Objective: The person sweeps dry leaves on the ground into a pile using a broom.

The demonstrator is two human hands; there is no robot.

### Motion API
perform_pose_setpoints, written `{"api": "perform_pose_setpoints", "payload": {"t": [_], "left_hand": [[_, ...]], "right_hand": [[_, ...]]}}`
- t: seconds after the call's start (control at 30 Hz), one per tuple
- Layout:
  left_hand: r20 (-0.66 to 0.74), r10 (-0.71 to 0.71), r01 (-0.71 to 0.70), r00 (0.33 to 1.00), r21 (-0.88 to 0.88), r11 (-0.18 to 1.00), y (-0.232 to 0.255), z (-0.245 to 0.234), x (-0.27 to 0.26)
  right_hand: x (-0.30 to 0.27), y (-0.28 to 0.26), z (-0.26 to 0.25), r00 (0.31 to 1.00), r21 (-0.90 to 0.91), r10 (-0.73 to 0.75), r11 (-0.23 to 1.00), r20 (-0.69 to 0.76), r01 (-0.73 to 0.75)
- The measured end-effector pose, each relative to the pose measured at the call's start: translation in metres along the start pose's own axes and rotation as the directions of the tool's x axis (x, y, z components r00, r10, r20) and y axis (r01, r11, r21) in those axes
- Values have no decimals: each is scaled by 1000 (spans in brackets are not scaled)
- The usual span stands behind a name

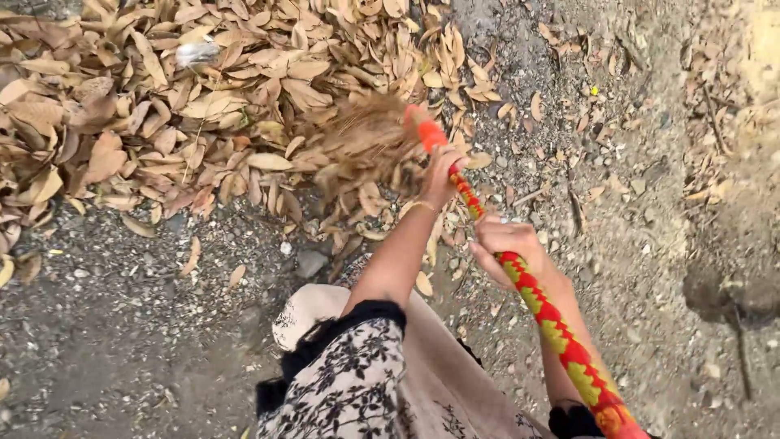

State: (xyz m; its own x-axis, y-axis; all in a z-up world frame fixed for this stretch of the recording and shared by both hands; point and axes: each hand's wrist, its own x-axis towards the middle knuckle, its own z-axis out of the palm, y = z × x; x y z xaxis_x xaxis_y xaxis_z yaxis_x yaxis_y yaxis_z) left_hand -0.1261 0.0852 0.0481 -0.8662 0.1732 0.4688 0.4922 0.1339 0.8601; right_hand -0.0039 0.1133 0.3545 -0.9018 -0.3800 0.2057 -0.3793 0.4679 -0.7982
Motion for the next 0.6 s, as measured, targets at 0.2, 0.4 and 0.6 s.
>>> {"api": "perform_pose_setpoints", "payload": {"t": [0.2,0.4,0.6], "left_hand": [[58,76,-70,995,-98,993,77,18,60],[329,-13,14,944,-1,1000,220,-44,63],[637,-402,210,658,358,910,198,-123,-29]], "right_hand": [[-17,-11,-53,996,-160,-76,985,-44,68],[-132,1,-168,893,119,-150,968,-423,219],[-137,71,-90,914,744,-35,569,-404,351]]}}
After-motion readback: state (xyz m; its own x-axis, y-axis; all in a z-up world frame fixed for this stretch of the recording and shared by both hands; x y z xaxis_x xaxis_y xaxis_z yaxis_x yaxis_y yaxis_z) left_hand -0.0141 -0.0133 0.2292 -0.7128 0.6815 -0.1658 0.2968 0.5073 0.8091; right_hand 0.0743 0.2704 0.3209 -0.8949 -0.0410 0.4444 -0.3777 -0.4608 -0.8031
